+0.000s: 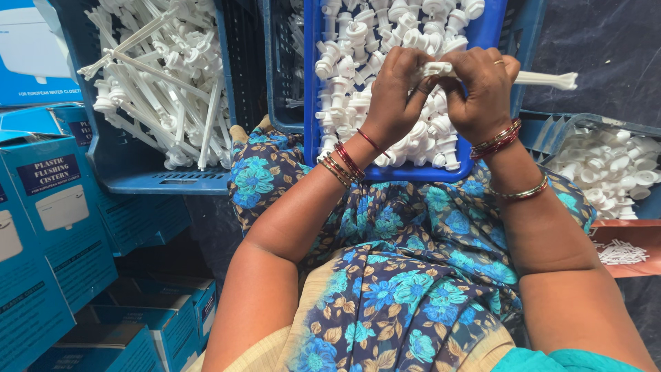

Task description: The person assembles white plastic components by hand, repeatedly picking up a small cap-like piece and a long rod, fitting them together, and placing the assembled unit into a blue crate. The process is continuous and repetitive.

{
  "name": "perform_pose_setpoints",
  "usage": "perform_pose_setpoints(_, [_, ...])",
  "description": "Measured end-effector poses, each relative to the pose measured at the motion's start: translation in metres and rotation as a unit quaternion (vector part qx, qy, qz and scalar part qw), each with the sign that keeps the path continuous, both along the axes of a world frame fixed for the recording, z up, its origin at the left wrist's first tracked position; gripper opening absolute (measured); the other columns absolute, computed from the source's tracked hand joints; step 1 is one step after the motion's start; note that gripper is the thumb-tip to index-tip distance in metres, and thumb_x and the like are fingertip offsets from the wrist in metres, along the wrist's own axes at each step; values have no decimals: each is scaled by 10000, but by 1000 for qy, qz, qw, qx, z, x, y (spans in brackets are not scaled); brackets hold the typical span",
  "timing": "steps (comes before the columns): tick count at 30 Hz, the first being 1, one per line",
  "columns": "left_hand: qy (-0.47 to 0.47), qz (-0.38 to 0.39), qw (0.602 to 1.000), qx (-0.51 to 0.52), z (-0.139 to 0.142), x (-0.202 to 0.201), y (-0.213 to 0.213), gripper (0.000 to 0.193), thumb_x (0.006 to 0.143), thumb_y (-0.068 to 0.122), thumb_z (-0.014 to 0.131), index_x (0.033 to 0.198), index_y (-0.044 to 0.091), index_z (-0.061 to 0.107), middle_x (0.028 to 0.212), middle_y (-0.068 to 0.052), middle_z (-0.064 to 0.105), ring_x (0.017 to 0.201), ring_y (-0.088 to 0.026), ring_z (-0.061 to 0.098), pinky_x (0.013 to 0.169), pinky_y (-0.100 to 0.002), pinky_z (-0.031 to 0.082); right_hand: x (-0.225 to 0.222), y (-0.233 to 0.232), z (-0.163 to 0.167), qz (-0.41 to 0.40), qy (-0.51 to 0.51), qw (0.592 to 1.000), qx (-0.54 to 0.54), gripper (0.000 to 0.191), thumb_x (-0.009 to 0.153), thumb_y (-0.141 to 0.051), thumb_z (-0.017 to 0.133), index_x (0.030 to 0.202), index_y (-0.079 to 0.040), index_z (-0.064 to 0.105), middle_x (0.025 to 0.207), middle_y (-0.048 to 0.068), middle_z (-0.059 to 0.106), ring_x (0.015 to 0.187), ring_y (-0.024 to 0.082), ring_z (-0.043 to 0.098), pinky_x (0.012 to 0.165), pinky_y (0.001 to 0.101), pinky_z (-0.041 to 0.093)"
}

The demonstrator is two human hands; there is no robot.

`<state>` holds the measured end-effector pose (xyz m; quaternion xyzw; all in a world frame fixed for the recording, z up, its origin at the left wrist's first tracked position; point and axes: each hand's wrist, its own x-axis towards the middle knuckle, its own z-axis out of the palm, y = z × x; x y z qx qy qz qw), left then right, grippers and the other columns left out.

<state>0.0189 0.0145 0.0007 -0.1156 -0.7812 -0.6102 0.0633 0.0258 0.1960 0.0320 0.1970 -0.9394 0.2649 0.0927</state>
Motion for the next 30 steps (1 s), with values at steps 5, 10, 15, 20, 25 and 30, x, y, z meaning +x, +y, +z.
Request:
perform_pose_setpoints(5, [0,7,1000,-11,-1,1,2,249,996,246,684,1190,128,583,1077,-75,583,952,-293,642,821,-400,526,-5,9,0,22,-5,999,37,194,977,-100,721,1163,-136,678,988,-12,624,1013,218,564,978,421,309])
perform_pose_setpoints(10, [-11,12,999,-36,0,1,3,256,982,255,690,1192,140,597,1064,-73,587,941,-288,650,817,-398,523,-6,11,0,27,-13,998,55,190,969,-114,729,1152,-155,696,978,-8,620,1012,220,561,1009,444,314])
perform_pose_setpoints(15, [-12,2,1000,-20,-5,4,2,270,994,295,660,1210,138,624,1061,-70,583,957,-260,645,837,-377,528,-8,14,0,39,-9,997,65,231,974,-124,723,1202,-155,704,1020,-3,637,1035,220,571,1014,445,315])
perform_pose_setpoints(20, [-31,-10,999,25,-32,0,4,289,1109,362,530,1147,93,628,1000,-72,570,880,-208,593,840,-348,499,-8,14,-4,52,-10,995,80,148,1010,-167,730,1151,-154,690,1062,-6,675,1008,216,586,1009,447,314])
perform_pose_setpoints(25, [-158,-38,969,185,-66,0,6,335,1106,361,510,1108,54,645,937,-24,570,837,-117,524,738,-278,471,-7,8,-3,54,-8,991,118,144,1026,-223,738,1134,-144,683,1000,8,663,984,216,595,1020,461,319])
perform_pose_setpoints(30, [-235,-52,926,291,-83,7,1,317,1099,374,541,1138,72,631,974,10,575,884,-65,502,768,-253,457,-4,-7,15,59,76,984,148,242,995,-255,714,1202,-134,679,1026,22,667,1050,241,610,1063,531,289])
